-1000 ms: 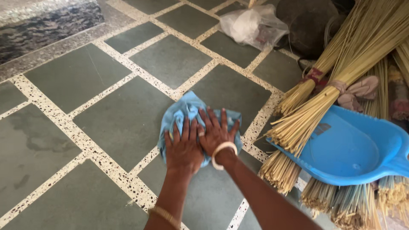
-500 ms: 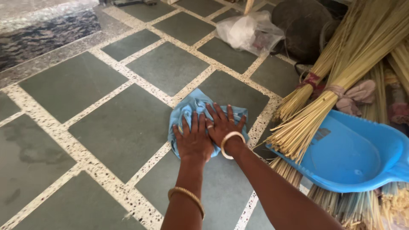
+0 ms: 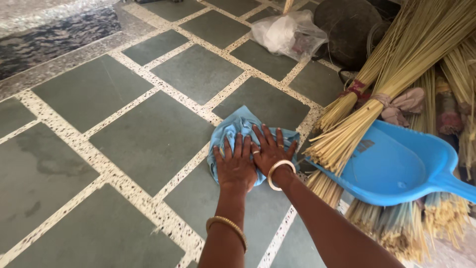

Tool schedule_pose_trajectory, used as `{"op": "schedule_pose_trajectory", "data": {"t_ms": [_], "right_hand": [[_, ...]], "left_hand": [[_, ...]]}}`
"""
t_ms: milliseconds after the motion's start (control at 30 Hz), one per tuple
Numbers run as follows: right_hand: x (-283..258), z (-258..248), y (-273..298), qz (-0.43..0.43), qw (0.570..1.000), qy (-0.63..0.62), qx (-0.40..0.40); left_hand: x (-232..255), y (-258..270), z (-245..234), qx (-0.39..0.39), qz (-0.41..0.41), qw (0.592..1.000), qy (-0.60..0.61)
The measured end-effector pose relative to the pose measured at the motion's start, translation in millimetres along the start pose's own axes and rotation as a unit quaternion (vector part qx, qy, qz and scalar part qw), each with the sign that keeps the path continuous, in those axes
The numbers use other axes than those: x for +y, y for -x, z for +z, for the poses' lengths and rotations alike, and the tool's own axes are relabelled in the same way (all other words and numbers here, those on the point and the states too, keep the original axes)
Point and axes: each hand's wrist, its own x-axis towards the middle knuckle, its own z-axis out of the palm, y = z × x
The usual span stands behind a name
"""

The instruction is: The person wipes a tiled floor with a blue cloth by hand, moving around the base of a step and near a collection of brooms.

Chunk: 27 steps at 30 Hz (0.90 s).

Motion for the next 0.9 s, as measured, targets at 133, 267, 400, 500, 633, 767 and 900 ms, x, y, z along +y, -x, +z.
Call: {"op": "schedule_pose_trajectory", "data": {"t_ms": [133, 267, 400, 500, 633, 767, 900], "right_hand": [[-16, 0, 33, -0.012, 1.0, 0.018, -0.018], [-28, 10, 41, -0.034, 0.999, 0.012, 0.011], [-28, 8, -18, -0.056, 0.998, 0.025, 0.006], [-25, 2, -78, -0.054, 0.998, 0.031, -0.028], [-20, 0, -123, -0.045, 0.998, 0.015, -0.041], [-21, 3, -127, -0.052, 0.998, 0.014, -0.035], [-17, 8, -104, -0.071, 0.997, 0.033, -0.024]], "left_hand": [[-17, 41, 15, 0.072, 0.017, 0.997, 0.0], [-32, 49, 22, 0.1, 0.01, 0.995, -0.006], [-30, -1, 7, 0.04, -0.021, 0.999, -0.03], [-32, -59, -2, 0.061, -0.03, 0.998, -0.015], [-35, -109, -11, 0.036, -0.032, 0.999, -0.004], [-36, -110, -14, 0.034, -0.03, 0.999, -0.007], [-35, -86, -13, 0.033, -0.028, 0.999, -0.009]]}}
